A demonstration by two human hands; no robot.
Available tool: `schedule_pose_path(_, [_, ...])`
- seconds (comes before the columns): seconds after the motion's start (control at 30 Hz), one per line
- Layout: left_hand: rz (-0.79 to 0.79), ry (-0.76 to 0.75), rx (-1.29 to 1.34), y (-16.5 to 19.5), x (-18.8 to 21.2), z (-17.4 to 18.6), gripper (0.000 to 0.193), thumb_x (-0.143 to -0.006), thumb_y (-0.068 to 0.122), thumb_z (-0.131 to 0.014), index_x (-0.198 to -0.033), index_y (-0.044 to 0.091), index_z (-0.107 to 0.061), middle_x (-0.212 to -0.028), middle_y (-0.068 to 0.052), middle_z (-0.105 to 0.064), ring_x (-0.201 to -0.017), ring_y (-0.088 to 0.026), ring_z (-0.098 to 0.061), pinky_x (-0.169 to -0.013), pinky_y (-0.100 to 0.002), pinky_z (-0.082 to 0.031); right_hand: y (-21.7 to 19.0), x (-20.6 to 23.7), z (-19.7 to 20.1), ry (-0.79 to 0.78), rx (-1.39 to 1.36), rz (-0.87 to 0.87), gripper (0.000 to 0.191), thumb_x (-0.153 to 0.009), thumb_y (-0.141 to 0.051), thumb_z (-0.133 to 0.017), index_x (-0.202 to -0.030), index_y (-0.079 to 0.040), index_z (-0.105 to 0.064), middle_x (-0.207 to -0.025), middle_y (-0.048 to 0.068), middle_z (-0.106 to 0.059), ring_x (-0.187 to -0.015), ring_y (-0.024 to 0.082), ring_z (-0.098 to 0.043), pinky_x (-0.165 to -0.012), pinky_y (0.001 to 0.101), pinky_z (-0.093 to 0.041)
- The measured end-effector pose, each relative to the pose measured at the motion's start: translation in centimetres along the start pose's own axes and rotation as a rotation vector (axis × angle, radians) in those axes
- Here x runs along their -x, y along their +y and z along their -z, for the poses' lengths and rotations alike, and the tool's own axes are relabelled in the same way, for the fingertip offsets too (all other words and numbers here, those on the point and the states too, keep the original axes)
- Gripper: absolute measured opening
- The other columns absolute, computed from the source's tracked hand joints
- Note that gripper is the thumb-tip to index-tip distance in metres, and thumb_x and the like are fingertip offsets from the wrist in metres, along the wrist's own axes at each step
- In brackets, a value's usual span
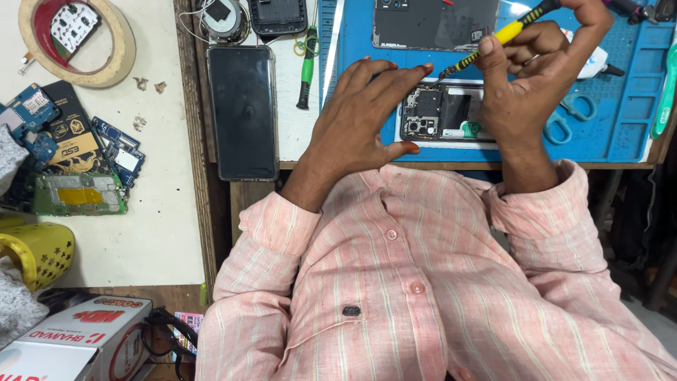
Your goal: The person removes a protective film from the back of a smartphone, then uses a yellow-handled screwdriver to loosen and remove screws from the phone's internal frame. The phone remains open on the workbench throughout the clip.
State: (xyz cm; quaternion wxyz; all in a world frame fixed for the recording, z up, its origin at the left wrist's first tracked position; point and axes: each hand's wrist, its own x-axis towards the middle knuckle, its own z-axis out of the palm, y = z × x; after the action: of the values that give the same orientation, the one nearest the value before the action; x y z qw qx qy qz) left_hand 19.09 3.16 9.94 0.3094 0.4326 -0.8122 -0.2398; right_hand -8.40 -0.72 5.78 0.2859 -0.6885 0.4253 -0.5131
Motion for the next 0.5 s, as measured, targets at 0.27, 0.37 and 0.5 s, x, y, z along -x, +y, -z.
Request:
schedule_pose_path(0.27, [0.008, -0.002, 0.001, -0.32, 0.12, -0.35, 0.113, -0.066, 0.047, -0.097, -0.158, 0.020, -0.036, -0.133, -0.007, -0.063, -0.132, -0.029, -0.052, -0.123, -0.053, -0.031, 0.63, -0.11, -0.24, -0.010, 0.021, 0.048, 0.071, -0.112, -0.003, -0.071, -0.157, -0.019, -0.019, -0.099, 0.011, -0.061, -0.086, 0.017, -0.068, -0.074, 0.0229, -0.057])
schedule_pose_path(0.37, [0.009, 0.000, -0.005, -0.38, 0.17, -0.50, 0.114, -0.066, 0.048, -0.097, -0.158, 0.020, -0.035, -0.133, -0.006, -0.064, -0.131, -0.029, -0.052, -0.123, -0.053, -0.031, 0.56, -0.16, -0.36, -0.006, 0.018, 0.041, 0.072, -0.111, -0.001, -0.071, -0.157, -0.019, -0.019, -0.097, 0.011, -0.061, -0.084, 0.017, -0.067, -0.073, 0.0235, -0.057])
schedule_pose_path(0.5, [0.010, 0.012, -0.011, -0.45, 0.14, -0.76, 0.116, -0.064, 0.050, -0.097, -0.157, 0.021, -0.035, -0.132, -0.006, -0.065, -0.131, -0.028, -0.052, -0.123, -0.053, -0.030, 0.39, -0.37, -0.44, 0.001, 0.034, 0.046, 0.072, -0.112, -0.001, -0.074, -0.155, -0.019, -0.019, -0.095, 0.012, -0.061, -0.082, 0.018, -0.067, -0.071, 0.0238, -0.056])
